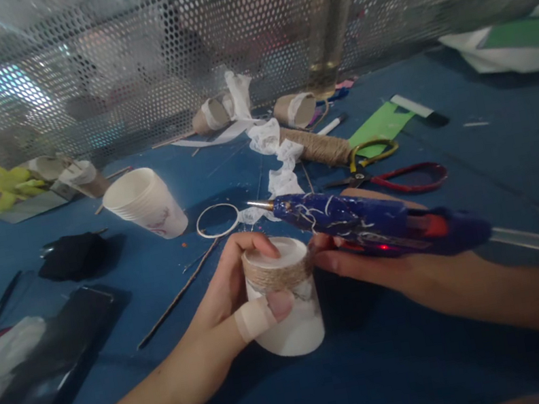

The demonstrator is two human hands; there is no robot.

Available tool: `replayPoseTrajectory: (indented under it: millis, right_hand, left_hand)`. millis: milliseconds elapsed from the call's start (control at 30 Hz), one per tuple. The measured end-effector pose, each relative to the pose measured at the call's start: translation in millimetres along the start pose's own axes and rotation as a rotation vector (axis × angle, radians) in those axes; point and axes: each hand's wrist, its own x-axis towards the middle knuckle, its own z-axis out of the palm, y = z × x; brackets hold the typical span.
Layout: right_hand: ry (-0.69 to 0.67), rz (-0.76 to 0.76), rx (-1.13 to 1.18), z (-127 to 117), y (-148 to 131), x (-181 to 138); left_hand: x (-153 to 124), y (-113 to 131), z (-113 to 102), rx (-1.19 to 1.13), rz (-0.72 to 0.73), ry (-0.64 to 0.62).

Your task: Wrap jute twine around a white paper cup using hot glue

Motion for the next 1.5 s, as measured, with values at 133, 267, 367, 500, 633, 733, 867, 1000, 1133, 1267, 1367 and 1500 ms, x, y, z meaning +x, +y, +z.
replayPoseTrajectory:
  millis: [133, 267, 367, 500, 633, 733, 867, 1000, 1133, 1267, 1367, 1500]
  right_hand:
    - [-0.010, -0.016, 0.025, 0, 1, 1]
    - [-0.006, -0.053, -0.012, 0, 2, 2]
    - [0.010, -0.074, -0.019, 1, 4, 1]
    - [-0.015, -0.046, -0.008, 1, 5, -1]
    - [-0.030, -0.027, 0.036, 1, 3, 0]
    - [-0.044, -0.015, 0.060, 1, 1, 2]
    - [-0.045, -0.015, 0.064, 1, 0, 3]
    - [-0.032, 0.012, 0.068, 1, 2, 3]
    - [-0.022, -0.007, 0.052, 2, 2, 2]
    - [-0.014, -0.008, 0.056, 1, 2, 3]
    - [-0.014, -0.015, 0.029, 0, 2, 3]
    - [-0.008, -0.051, 0.000, 1, 2, 2]
  left_hand:
    - [0, 1, 1, -0.003, 0.006, -0.002]
    - [1, 3, 0, 0.003, 0.001, -0.033]
    - [1, 3, -1, -0.006, 0.003, -0.037]
    - [2, 2, 1, -0.017, 0.009, 0.003]
    - [3, 3, 4, -0.008, -0.006, 0.073]
    - [2, 5, 5, -0.010, -0.021, 0.104]
    - [2, 7, 8, -0.003, -0.007, 0.089]
    - [2, 9, 13, -0.003, -0.060, 0.128]
    - [3, 10, 16, 0.025, -0.053, 0.181]
    - [3, 10, 14, 0.012, -0.054, 0.185]
    - [3, 9, 12, 0.005, -0.067, 0.178]
    - [3, 8, 12, -0.006, -0.066, 0.190]
